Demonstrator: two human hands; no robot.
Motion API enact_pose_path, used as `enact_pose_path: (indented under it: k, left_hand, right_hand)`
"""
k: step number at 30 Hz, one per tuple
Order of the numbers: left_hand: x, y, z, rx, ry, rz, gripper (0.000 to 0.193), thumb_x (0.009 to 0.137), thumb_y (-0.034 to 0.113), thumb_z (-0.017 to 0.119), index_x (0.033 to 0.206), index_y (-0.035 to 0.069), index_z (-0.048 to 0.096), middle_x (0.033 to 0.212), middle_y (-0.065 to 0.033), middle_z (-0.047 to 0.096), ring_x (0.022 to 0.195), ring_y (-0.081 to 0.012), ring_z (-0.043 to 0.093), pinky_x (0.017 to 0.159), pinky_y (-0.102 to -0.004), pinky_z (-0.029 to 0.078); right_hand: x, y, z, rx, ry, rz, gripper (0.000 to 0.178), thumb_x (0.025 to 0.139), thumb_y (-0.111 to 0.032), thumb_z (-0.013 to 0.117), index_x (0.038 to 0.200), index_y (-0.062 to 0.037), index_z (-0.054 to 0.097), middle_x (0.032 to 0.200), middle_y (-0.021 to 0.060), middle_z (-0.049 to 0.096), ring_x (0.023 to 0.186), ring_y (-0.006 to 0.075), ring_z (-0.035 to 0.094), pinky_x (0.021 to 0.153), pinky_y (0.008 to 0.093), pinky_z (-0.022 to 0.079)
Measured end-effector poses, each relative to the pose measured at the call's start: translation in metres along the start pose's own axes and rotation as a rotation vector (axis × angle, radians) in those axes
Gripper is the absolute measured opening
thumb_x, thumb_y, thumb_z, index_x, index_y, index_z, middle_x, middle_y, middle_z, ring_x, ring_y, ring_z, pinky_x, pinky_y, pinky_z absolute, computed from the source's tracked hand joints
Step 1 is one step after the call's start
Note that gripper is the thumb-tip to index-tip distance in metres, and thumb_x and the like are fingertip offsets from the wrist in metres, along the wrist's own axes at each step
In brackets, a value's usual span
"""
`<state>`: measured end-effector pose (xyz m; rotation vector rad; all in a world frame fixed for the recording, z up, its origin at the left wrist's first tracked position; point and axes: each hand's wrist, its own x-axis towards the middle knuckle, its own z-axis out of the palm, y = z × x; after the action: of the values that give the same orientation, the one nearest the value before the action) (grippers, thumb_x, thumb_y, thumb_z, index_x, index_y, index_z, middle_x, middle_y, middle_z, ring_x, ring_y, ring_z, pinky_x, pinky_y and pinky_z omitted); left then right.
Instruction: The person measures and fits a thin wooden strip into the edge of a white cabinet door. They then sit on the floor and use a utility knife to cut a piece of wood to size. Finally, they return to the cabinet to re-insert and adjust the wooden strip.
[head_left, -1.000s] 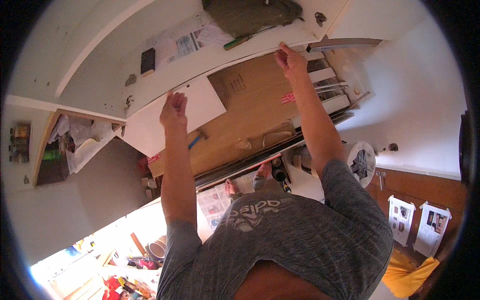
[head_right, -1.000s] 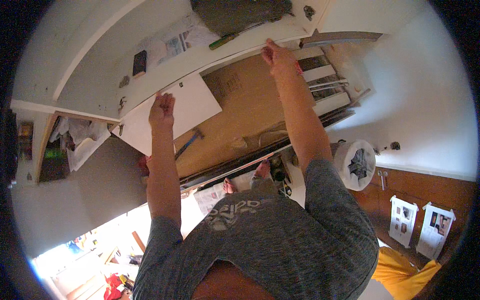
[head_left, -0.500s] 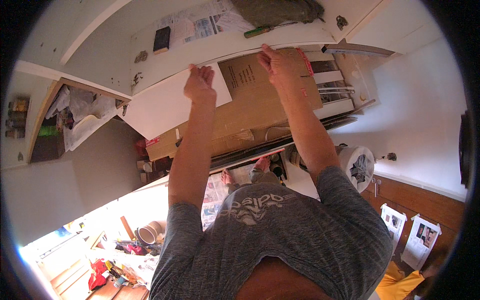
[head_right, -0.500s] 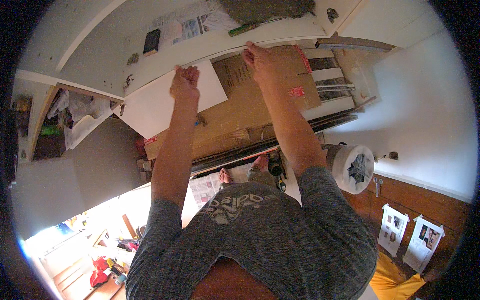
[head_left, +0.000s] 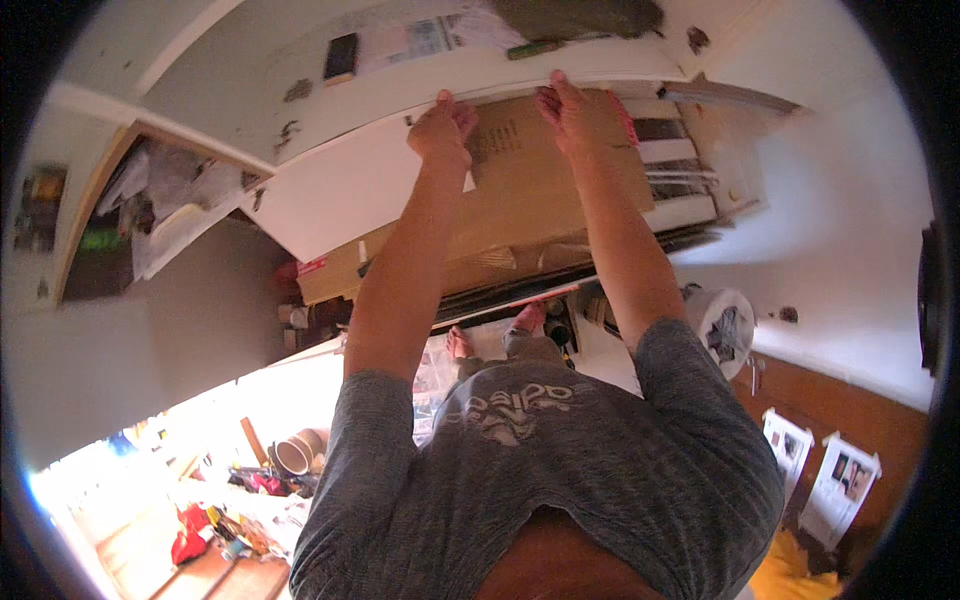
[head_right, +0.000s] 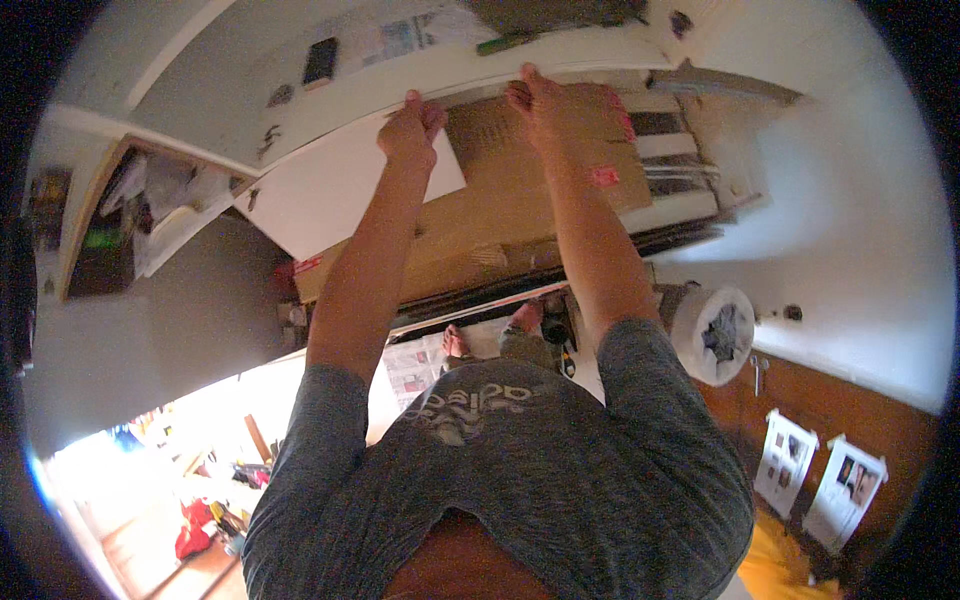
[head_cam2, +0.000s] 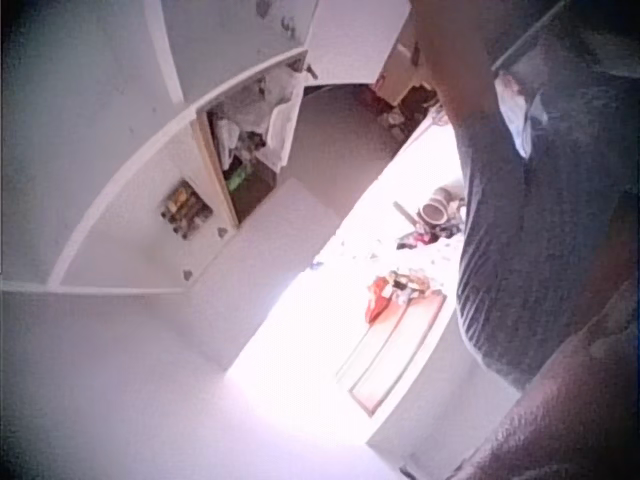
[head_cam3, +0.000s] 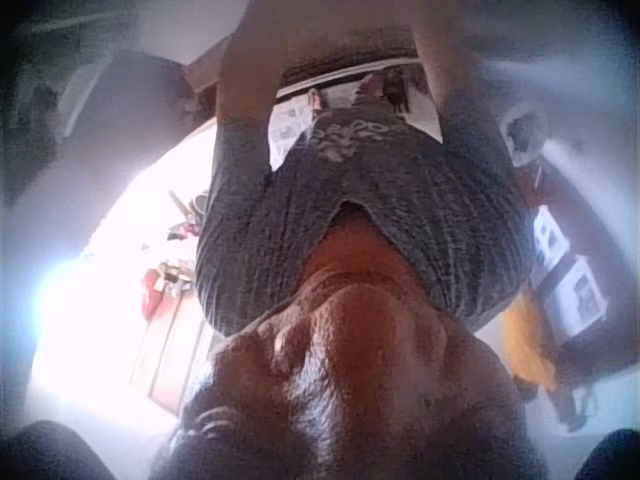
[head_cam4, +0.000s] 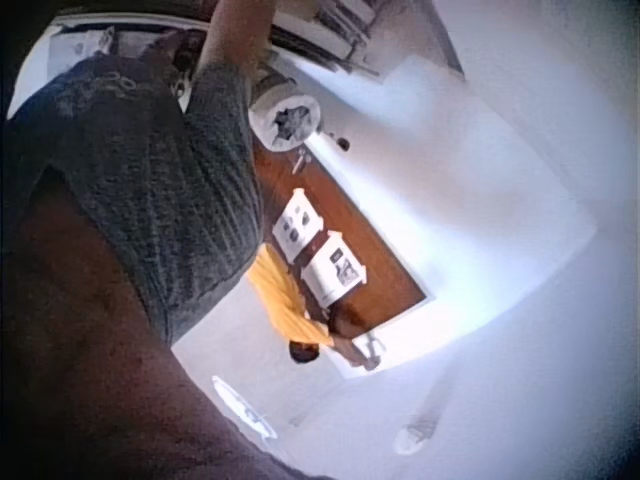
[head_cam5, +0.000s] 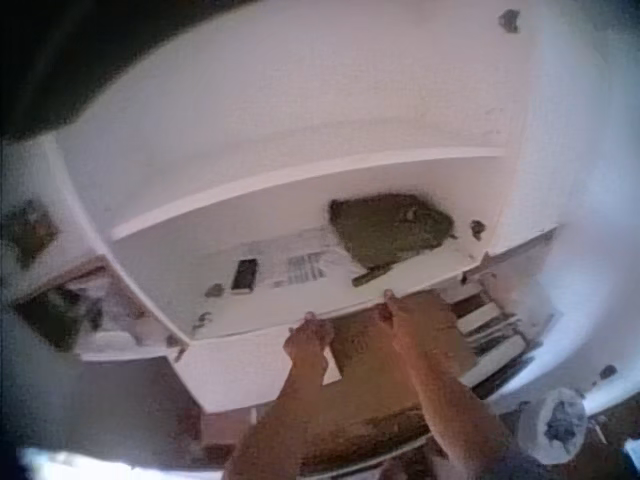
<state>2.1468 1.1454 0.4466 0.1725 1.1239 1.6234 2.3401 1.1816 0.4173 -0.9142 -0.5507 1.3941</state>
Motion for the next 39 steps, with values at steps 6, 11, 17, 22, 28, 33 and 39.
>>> enact_pose_path:
  k: [6, 11, 17, 22, 28, 33, 39]
  left_hand:
    - [0.026, 0.047, -0.107, 0.203, -0.041, 0.227, 0.023, 0.093, 0.016, 0.066, 0.098, -0.006, 0.065, 0.082, -0.0145, 0.069, 0.066, -0.0216, 0.068, 0.057, -0.0301, 0.057]
    - [0.046, 0.086, -0.143, 0.587, 0.028, 0.503, 0.026, 0.087, 0.022, 0.075, 0.091, -0.003, 0.070, 0.078, -0.0080, 0.069, 0.064, -0.0137, 0.065, 0.054, -0.0239, 0.051]
    - [0.039, 0.101, -0.141, 0.829, 0.077, 0.562, 0.038, 0.082, 0.035, 0.078, 0.087, -0.002, 0.072, 0.076, -0.0072, 0.070, 0.066, -0.0125, 0.067, 0.059, -0.0259, 0.054]
    - [0.048, 0.105, -0.149, 1.021, 0.210, 0.620, 0.049, 0.078, 0.053, 0.075, 0.077, 0.004, 0.074, 0.062, -0.0046, 0.068, 0.057, -0.0147, 0.064, 0.060, -0.0326, 0.052]
    - [0.051, 0.101, -0.148, 1.170, 0.272, 0.595, 0.052, 0.078, 0.060, 0.071, 0.074, 0.007, 0.074, 0.065, -0.0036, 0.069, 0.064, -0.0185, 0.067, 0.065, -0.0357, 0.053]
    - [0.046, 0.109, -0.147, 1.122, 0.239, 0.596, 0.039, 0.080, 0.042, 0.078, 0.071, 0.004, 0.072, 0.063, -0.0032, 0.068, 0.058, -0.0095, 0.064, 0.058, -0.0261, 0.051]
    - [0.047, 0.103, -0.146, 1.044, 0.197, 0.579, 0.050, 0.079, 0.054, 0.073, 0.069, 0.005, 0.072, 0.061, -0.0048, 0.068, 0.057, -0.0140, 0.066, 0.062, -0.0317, 0.053]
  right_hand:
    - [-0.022, 0.000, 0.005, -0.100, -0.066, 0.071, 0.043, 0.086, -0.041, 0.073, 0.101, -0.0033, 0.058, 0.086, 0.0080, 0.065, 0.077, 0.0176, 0.066, 0.071, 0.0266, 0.058]
    - [-0.038, 0.009, 0.007, -0.144, -0.094, 0.147, 0.038, 0.084, -0.036, 0.076, 0.098, -0.0042, 0.062, 0.085, 0.0081, 0.066, 0.075, 0.0175, 0.067, 0.071, 0.0267, 0.059]
    - [-0.053, 0.039, 0.033, -0.296, -0.179, 0.187, 0.049, 0.079, -0.046, 0.079, 0.100, -0.0044, 0.064, 0.087, 0.0077, 0.067, 0.075, 0.0156, 0.066, 0.069, 0.0267, 0.057]
    - [-0.071, 0.058, 0.074, -0.565, -0.205, 0.166, 0.050, 0.078, -0.047, 0.079, 0.093, -0.0017, 0.065, 0.078, 0.0081, 0.067, 0.068, 0.0163, 0.066, 0.058, 0.0276, 0.054]
    - [-0.035, 0.068, 0.084, -1.478, -0.165, -0.458, 0.054, 0.080, -0.056, 0.073, 0.075, -0.0020, 0.065, 0.065, 0.0084, 0.064, 0.061, 0.0175, 0.064, 0.056, 0.0311, 0.052]
    - [0.000, 0.033, 0.028, -1.040, -0.080, -0.100, 0.056, 0.080, -0.057, 0.073, 0.064, -0.0049, 0.061, 0.058, 0.0058, 0.062, 0.057, 0.0143, 0.062, 0.055, 0.0314, 0.050]
    - [-0.009, -0.003, -0.029, -1.448, -0.067, -0.502, 0.054, 0.079, -0.060, 0.071, 0.092, -0.0075, 0.073, 0.072, 0.0054, 0.068, 0.060, 0.0182, 0.063, 0.065, 0.0322, 0.053]
